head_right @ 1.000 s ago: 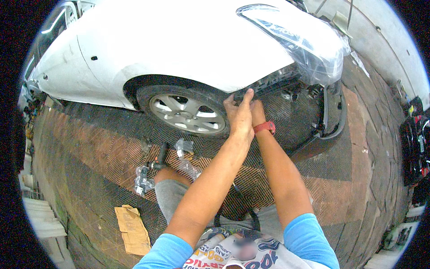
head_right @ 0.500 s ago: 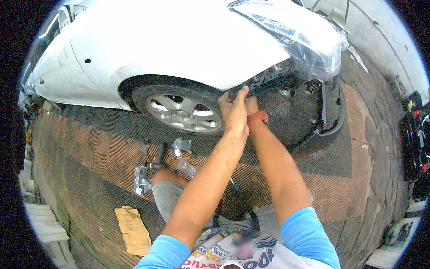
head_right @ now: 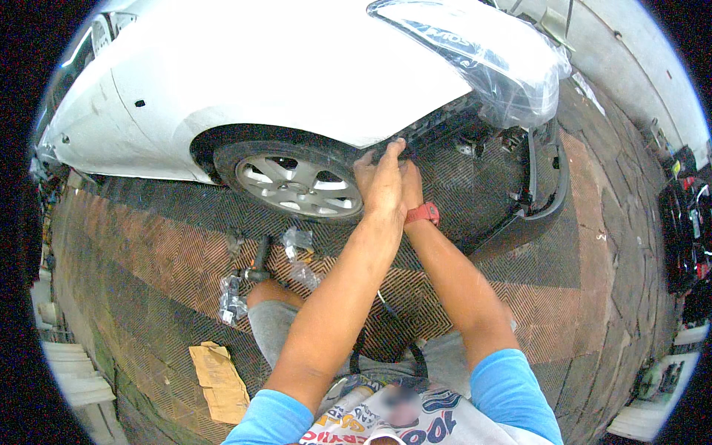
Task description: The person is repairing the front bumper of a white car. They use a screwdriver to adjust and secure parts of the bumper near the front wheel.
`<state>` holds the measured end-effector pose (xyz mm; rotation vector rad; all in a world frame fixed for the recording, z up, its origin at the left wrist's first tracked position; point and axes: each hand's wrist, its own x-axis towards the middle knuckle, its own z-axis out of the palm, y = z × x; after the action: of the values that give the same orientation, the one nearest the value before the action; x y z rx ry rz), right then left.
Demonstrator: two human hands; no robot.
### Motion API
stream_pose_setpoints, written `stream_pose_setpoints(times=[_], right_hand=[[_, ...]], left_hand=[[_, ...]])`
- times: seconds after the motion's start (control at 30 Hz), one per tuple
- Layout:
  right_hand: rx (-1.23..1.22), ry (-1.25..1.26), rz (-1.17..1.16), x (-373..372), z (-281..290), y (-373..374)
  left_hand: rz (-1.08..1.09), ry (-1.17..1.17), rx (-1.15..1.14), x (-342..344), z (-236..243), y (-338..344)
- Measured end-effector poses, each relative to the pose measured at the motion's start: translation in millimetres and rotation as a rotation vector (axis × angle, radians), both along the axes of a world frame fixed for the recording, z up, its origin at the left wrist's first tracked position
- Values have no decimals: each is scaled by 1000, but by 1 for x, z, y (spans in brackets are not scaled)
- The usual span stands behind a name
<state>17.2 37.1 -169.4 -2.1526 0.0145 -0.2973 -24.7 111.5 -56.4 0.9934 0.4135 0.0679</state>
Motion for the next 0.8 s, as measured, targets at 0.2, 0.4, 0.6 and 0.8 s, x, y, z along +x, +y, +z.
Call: stream_pose_setpoints(times=[0.2, 0.4, 0.6, 0.8], right_hand=[[-112, -134, -37, 3, 1, 1], [117, -171, -39, 47, -63, -12], [481, -4, -218, 30, -36, -2], [262, -67, -161, 20, -34, 5]], left_hand=[[44, 31, -62, 9, 3, -11], [-89, -24, 27, -1, -2, 7], [119, -955, 1306, -25, 6, 21], [165, -1131, 1891, 20, 14, 7]])
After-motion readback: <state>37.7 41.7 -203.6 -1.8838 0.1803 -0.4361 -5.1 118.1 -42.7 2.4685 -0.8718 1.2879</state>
